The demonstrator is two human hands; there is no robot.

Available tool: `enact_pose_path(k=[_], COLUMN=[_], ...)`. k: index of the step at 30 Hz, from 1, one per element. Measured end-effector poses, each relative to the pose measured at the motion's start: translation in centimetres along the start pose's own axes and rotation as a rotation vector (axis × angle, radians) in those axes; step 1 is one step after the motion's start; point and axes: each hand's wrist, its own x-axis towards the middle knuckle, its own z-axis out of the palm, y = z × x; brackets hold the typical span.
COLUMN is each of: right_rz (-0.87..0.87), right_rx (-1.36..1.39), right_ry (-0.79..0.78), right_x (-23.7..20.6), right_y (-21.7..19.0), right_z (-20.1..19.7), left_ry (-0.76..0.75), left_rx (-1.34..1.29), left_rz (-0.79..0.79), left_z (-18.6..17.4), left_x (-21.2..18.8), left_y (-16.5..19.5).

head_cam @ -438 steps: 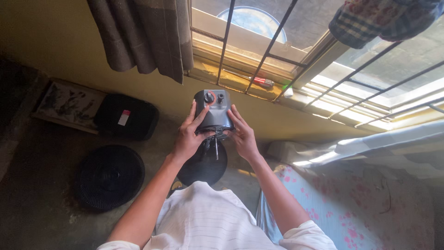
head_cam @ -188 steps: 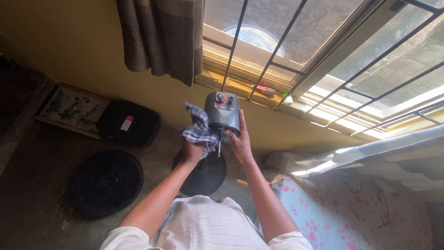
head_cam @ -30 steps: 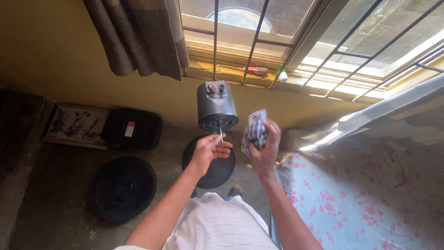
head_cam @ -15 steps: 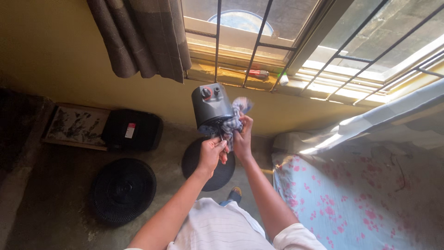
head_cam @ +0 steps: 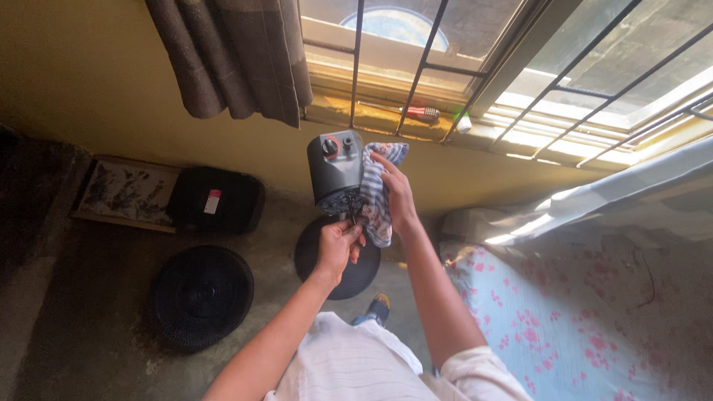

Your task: The person services a pedestal fan. They wipe the motor housing with a cloth, unscrew the blade cap by hand, remove the front grille guard, wipe the grille with the cloth, reattach the grille to the fan head, and tighten the central cap using a screwdriver.

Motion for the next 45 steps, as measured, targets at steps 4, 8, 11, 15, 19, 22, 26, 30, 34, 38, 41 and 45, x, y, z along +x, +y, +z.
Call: enact_pose_path(k=[4, 8, 11, 15, 19, 22, 26, 30, 34, 38, 41, 45], right_rz=[0.453, 0.61, 0.68, 0.709, 0.745, 0.84, 0.802, 0.767, 0.628, 0.785, 0.955, 1.061], right_rx=[0.212, 0.495, 0.563, 0.398, 0.414, 0.698, 0.984, 1.105, 1.398, 1.146, 0.883, 0.716], right_ry=[0.103, 0.206, 0.226, 0.215, 0.279, 0.341, 0.275, 0.373, 0.288, 0.342, 0.406, 0.486], right_x=[2.2, 3.3, 1.3, -2.5, -2.6, -1.0, 0.1, 1.3, 3.0, 2.8, 2.2, 2.8], right_y=[1.5, 5.3, 8.6, 12.2, 13.3, 13.2, 13.2, 14.7, 17.5, 20.5, 22.5, 24.0], right_z=[-0.7, -0.7, 0.9, 3.3, 4.8, 5.0, 4.7, 4.6, 4.2, 2.9, 2.0, 1.2], left_ry=[-0.005, 0.024, 0.005, 0.008, 0.012, -0.004, -0.006, -0.048, 0.008, 0.064, 0.093, 0.172], left_rx=[-0.013, -0.021, 0.013, 0.056, 0.085, 0.096, 0.133, 0.146, 0.187, 0.218, 0.17, 0.16], left_rz=[-0.009, -0.041, -0.035, -0.06, -0.112, -0.107, -0.158, -0.201, -0.285, -0.334, -0.308, -0.34], left_z=[-0.4, -0.5, -0.9, -1.7, -2.2, -2.5, -3.1, -3.0, -2.1, -2.0, -2.7, -3.1], left_x=[-0.2, -0.9, -1.5, -2.0, -2.1, -2.0, -1.9, -1.9, -2.7, -3.5, -3.6, -2.7], left_y=[0.2, 0.9, 1.3, 2.1, 2.9, 3.6, 4.5, 5.0, 4.9, 4.0, 3.0, 1.6])
